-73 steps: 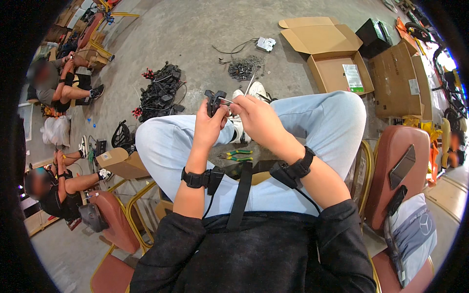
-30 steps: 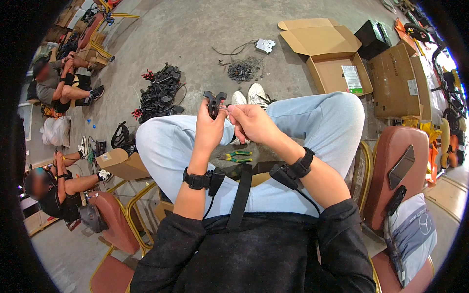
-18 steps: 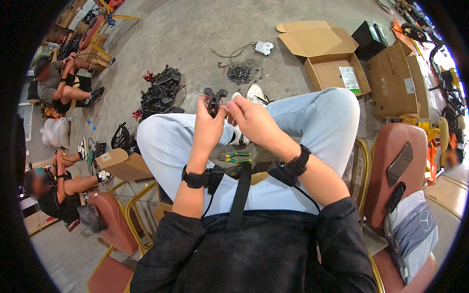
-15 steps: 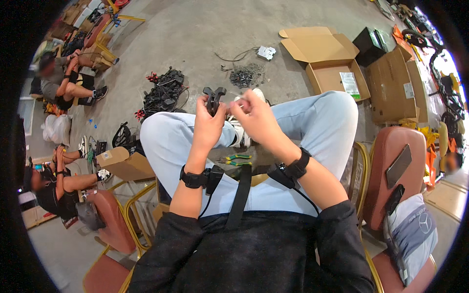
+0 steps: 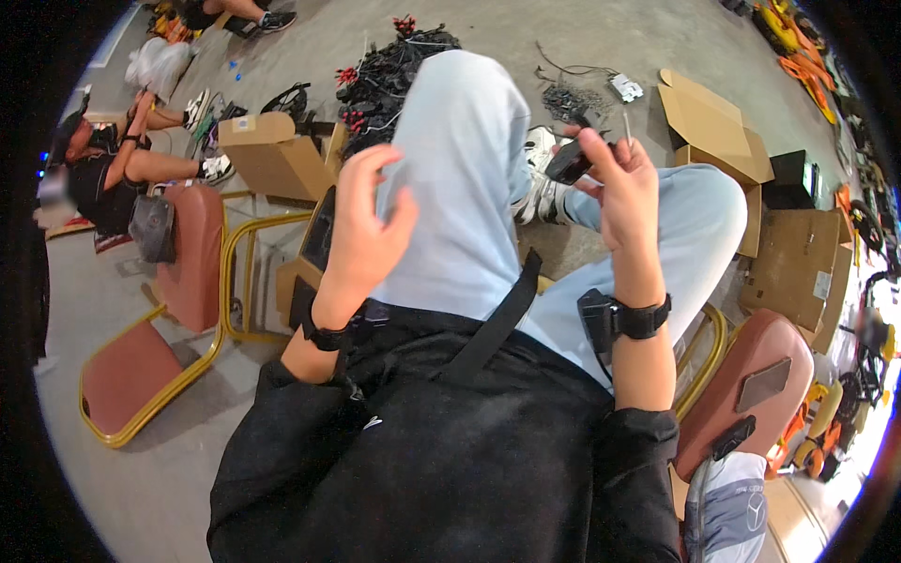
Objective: Assembling a motorcycle throttle or cluster component using an allen key.
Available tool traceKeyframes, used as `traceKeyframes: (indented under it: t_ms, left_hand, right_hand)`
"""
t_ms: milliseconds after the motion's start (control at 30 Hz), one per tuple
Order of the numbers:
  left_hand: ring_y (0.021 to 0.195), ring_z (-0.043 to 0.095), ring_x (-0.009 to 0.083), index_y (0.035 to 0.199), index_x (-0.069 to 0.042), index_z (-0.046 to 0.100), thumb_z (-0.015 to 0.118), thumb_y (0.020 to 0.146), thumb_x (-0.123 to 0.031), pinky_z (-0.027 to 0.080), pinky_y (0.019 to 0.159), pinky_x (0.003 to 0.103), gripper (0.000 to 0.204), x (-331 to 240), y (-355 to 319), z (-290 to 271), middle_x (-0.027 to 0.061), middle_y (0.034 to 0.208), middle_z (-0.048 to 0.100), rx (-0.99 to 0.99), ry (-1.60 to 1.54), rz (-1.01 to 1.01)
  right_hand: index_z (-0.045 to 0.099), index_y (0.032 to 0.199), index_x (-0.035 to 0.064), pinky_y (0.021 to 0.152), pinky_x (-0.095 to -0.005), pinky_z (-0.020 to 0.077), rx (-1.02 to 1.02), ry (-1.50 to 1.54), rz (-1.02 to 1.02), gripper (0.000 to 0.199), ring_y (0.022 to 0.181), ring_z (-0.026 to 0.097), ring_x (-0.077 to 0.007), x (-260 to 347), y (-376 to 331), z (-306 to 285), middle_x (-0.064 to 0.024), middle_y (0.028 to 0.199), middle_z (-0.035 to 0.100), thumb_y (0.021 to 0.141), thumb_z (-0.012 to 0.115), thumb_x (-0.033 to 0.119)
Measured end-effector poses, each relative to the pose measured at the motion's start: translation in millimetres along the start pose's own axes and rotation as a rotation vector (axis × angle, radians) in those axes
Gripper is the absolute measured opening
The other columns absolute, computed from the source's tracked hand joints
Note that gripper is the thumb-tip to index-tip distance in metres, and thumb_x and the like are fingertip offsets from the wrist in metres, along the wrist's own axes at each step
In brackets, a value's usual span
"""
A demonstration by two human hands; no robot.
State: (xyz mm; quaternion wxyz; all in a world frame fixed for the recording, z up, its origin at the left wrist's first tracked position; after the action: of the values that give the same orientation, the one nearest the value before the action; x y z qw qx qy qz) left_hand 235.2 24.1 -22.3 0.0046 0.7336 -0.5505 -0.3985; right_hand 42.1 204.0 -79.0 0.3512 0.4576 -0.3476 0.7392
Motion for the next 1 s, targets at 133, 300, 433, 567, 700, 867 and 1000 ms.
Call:
traceKeyframes:
  t_ms: [133,300,433,567,700,867,1000]
  left_hand:
    - [0.103,0.052,0.0246,0.117,0.003,0.042,0.048,0.094,-0.018,0.041,0.088,0.033,0.032,71,-131,11,0.0189,0.113,0.050,0.300,-0.343,-0.618]
    - [0.093,0.053,0.0183,0.111,0.003,0.047,0.046,0.095,-0.017,0.043,0.083,0.030,0.025,62,-187,-14,0.0136,0.100,0.056,0.307,-0.440,-0.719]
    - [0.072,0.046,0.0062,0.086,0.001,0.052,0.050,0.091,-0.006,0.040,0.066,0.021,0.009,69,-231,-24,-0.0021,0.077,0.052,0.700,-0.564,-0.910]
    - [0.063,0.044,0.0016,0.076,0.002,0.055,0.056,0.088,-0.006,0.037,0.057,0.019,0.014,78,-282,-27,-0.0069,0.067,0.050,0.936,-0.633,-1.117]
    - [0.071,0.054,0.0060,0.087,0.006,0.064,0.056,0.091,-0.016,0.045,0.062,0.023,0.024,81,-252,-25,-0.0015,0.078,0.063,0.525,-0.420,-1.102]
    - [0.089,0.057,0.0123,0.110,0.004,0.059,0.049,0.093,-0.013,0.046,0.079,0.027,0.026,71,-275,-32,0.0062,0.101,0.063,0.225,-0.488,-1.265]
    - [0.099,0.055,0.0152,0.121,0.003,0.050,0.050,0.093,-0.013,0.044,0.087,0.029,0.032,50,-276,-32,0.0081,0.115,0.058,0.333,-0.530,-1.097]
  right_hand:
    - [0.040,0.075,0.0125,0.057,-0.0272,0.0552,0.014,0.069,-0.027,0.027,0.080,0.068,-0.0204,1,2,11,-0.0147,0.094,0.067,0.087,0.063,0.013]
    - [0.054,0.094,0.0002,0.063,-0.0255,0.0535,0.031,0.030,-0.125,0.023,0.081,0.068,-0.0191,12,-3,19,-0.0117,0.096,0.066,0.085,0.066,0.018]
    - [0.037,0.074,0.0123,0.062,-0.0289,0.0559,-0.027,-0.026,-0.156,0.030,0.083,0.068,-0.0238,19,-4,16,-0.0155,0.098,0.065,0.087,0.064,0.015]
    - [0.045,0.082,0.0087,0.059,-0.0224,0.0520,-0.042,-0.035,-0.168,0.021,0.079,0.068,-0.0200,19,-7,15,-0.0113,0.096,0.067,0.086,0.065,0.015]
    - [0.032,0.076,0.0107,0.056,-0.0247,0.0549,-0.063,0.111,-0.147,0.041,0.076,0.068,-0.0199,13,-6,6,-0.0086,0.079,0.061,0.078,0.073,0.007]
    - [0.032,0.074,0.0110,0.054,-0.0197,0.0492,-0.096,0.036,-0.185,0.045,0.069,0.063,-0.0091,12,-9,-3,-0.0033,0.074,0.058,0.075,0.077,0.010]
    - [0.031,0.073,0.0095,0.053,-0.0191,0.0442,-0.077,-0.084,-0.258,0.046,0.067,0.057,-0.0043,12,-6,1,0.0008,0.072,0.050,0.075,0.077,0.011]
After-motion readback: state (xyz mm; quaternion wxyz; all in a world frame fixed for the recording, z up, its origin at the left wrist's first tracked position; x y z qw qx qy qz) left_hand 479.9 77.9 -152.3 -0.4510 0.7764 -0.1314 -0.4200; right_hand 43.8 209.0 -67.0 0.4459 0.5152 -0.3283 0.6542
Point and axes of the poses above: each hand's wrist, its own y-axis towards the middle knuckle, its own z-axis out of the palm, x = y × z, the point moved 7 cm from there along y, towards the middle knuckle
